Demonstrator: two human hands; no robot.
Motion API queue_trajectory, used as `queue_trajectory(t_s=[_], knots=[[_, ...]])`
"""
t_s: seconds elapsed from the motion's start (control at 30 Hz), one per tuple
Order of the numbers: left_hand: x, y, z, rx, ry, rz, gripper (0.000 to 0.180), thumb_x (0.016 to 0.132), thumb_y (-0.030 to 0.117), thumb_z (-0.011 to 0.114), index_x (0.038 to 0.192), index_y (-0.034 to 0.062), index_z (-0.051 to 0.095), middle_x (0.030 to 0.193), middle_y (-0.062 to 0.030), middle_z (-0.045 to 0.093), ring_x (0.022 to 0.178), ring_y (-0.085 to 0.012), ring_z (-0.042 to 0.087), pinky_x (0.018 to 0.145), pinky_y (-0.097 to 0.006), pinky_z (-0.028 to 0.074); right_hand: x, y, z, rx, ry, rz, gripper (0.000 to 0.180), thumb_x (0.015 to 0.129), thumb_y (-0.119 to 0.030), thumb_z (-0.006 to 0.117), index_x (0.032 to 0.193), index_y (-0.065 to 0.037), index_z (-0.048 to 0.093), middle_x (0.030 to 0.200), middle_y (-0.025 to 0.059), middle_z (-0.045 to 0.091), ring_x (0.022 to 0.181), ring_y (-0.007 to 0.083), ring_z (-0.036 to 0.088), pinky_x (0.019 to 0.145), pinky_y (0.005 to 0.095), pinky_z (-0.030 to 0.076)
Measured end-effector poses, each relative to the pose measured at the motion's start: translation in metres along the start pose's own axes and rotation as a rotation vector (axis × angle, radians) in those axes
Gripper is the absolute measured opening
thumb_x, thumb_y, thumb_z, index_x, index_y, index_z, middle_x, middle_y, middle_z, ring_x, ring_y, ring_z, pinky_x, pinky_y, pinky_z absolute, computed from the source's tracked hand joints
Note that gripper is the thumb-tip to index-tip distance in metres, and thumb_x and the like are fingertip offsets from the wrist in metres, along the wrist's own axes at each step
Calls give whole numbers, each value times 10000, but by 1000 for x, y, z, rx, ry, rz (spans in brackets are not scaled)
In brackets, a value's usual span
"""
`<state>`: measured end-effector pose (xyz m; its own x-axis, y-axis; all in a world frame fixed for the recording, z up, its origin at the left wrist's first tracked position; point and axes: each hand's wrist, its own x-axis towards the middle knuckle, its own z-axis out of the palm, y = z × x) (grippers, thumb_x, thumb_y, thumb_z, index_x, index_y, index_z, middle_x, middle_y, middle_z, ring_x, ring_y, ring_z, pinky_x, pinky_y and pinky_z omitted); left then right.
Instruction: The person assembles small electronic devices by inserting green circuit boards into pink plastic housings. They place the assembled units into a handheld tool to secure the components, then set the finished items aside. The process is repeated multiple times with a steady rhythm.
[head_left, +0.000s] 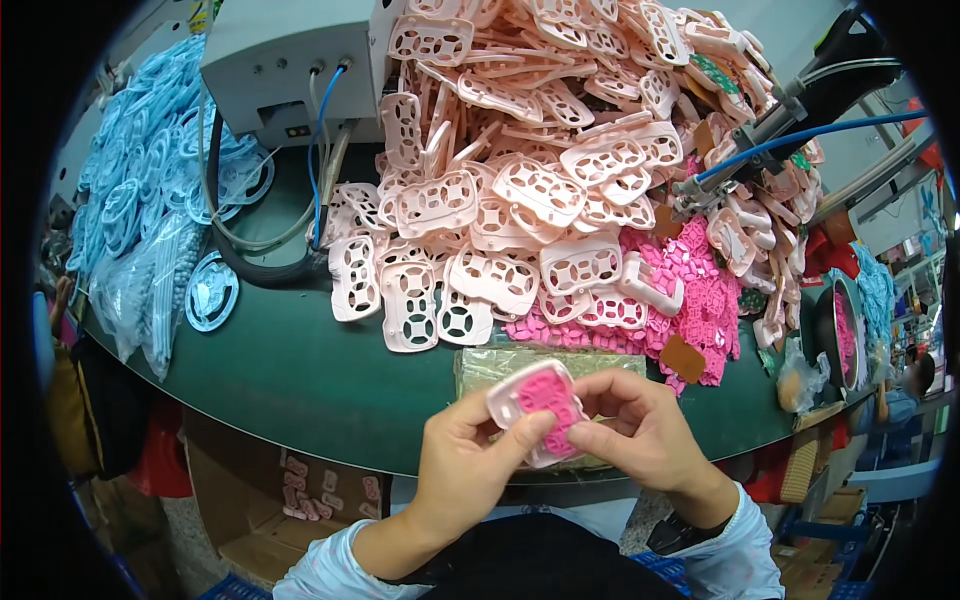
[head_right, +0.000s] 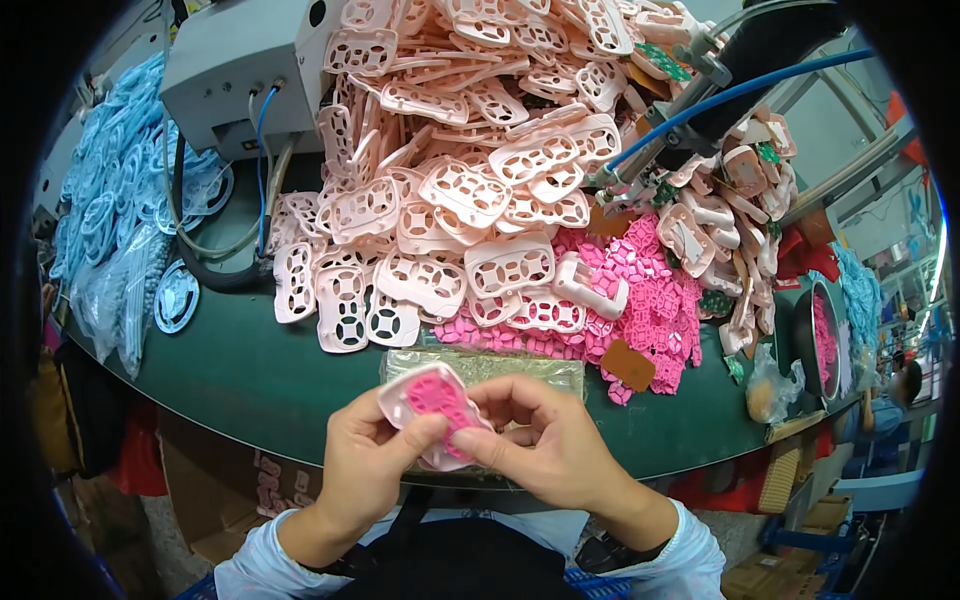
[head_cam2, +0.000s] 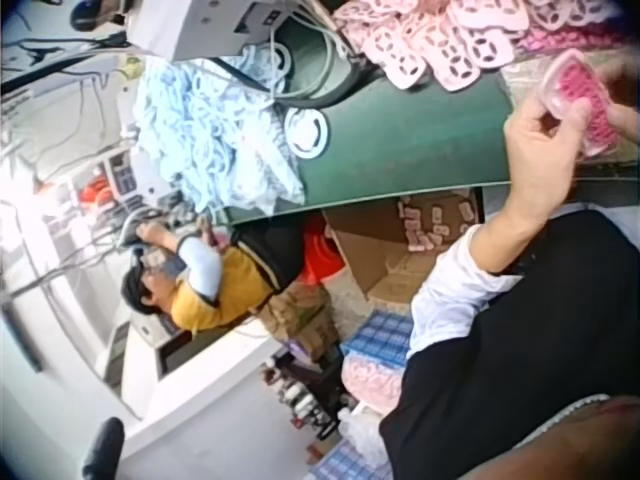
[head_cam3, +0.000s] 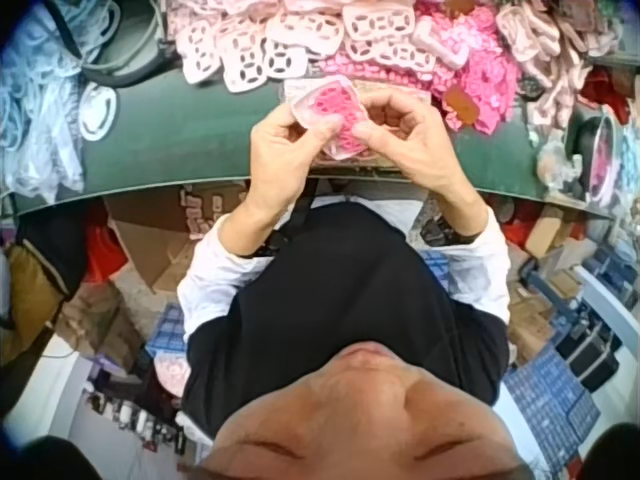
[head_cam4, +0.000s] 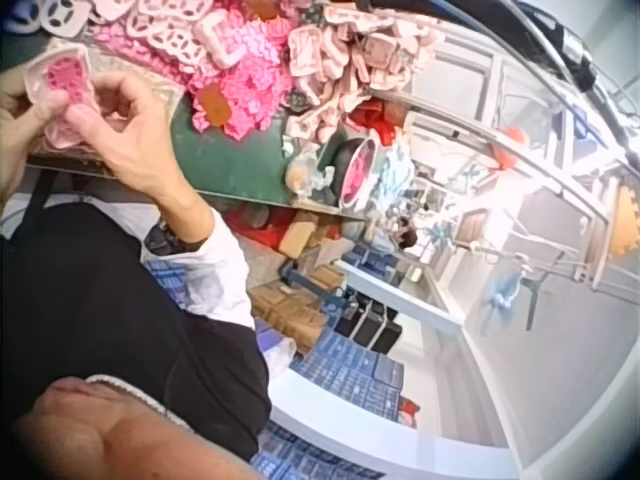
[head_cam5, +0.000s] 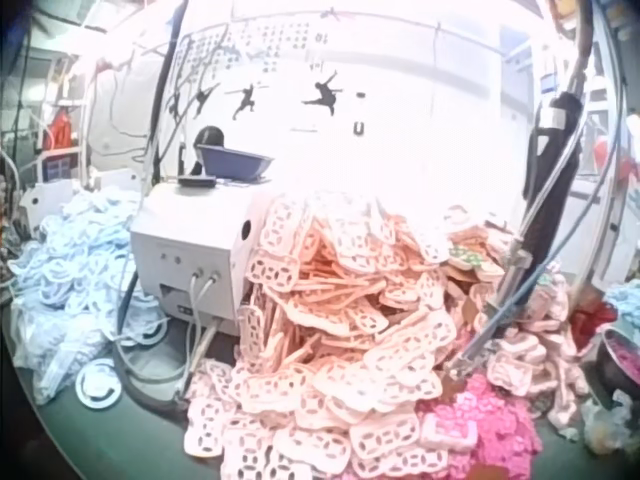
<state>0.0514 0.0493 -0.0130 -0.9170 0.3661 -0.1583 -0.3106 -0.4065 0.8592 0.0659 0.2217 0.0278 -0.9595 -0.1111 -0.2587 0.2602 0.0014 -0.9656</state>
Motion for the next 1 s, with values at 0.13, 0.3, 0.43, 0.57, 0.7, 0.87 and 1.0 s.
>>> queue_trajectory(t_s=[0.13, 0.3, 0.43, 0.57, 0.7, 0.87, 1.0], knots=[[-3, 0, 5, 19, -30, -1, 314, 883, 43, 661, 1177, -37, 585, 1018, -69, 651, 882, -96, 615, 756, -238, 528, 4, 5, -4, -43, -21, -86, 150, 885, -93, 667, 976, 17, 620, 903, 31, 634, 785, 58, 597, 674, 217, 511], [-3, -6, 1, 66, -24, 72, 329, 878, 32, 663, 1190, -30, 579, 1036, -69, 643, 894, -98, 612, 768, -239, 524, 7, 4, -2, -17, -39, -47, 172, 891, -101, 663, 1004, 24, 629, 914, 45, 644, 815, 57, 594, 685, 214, 500], [0, 2, 1, 79, -39, 86, 352, 873, 30, 665, 1210, -18, 576, 1058, -69, 637, 908, -99, 611, 775, -240, 523, 8, 2, 0, 55, -6, -102, 158, 898, -95, 652, 999, 25, 633, 896, 42, 645, 806, 58, 593, 704, 220, 498], [-4, -2, 2, 193, -43, 162, 366, 866, 30, 674, 1217, -9, 580, 1070, -66, 633, 934, -101, 606, 778, -241, 524, 9, 6, -7, 46, -59, -106, 136, 896, -75, 646, 982, 30, 641, 900, 44, 645, 801, 65, 595, 719, 229, 500], [-4, 0, 3, 95, -52, 57, 372, 860, 20, 675, 1216, -25, 574, 1087, -78, 635, 957, -110, 607, 806, -251, 521, 10, 15, -14, 179, -84, 37, 156, 893, -63, 644, 1010, 40, 639, 916, 50, 649, 805, 69, 600, 724, 230, 501], [3, 7, -3, -129, -68, -60, 406, 861, 0, 665, 1241, -61, 534, 1114, -112, 631, 977, -136, 616, 845, -273, 518, 1, -1, -5, 233, -77, 69, 255, 894, -54, 636, 1125, 53, 615, 981, 69, 658, 830, 75, 608, 711, 223, 504], [0, 2, 0, -91, -30, 10, 368, 861, -2, 661, 1205, -58, 545, 1100, -104, 623, 977, -136, 612, 846, -278, 518, -7, -3, -7, 131, -34, 68, 262, 899, -48, 625, 1137, 59, 610, 1024, 79, 652, 848, 75, 607, 702, 216, 507]])
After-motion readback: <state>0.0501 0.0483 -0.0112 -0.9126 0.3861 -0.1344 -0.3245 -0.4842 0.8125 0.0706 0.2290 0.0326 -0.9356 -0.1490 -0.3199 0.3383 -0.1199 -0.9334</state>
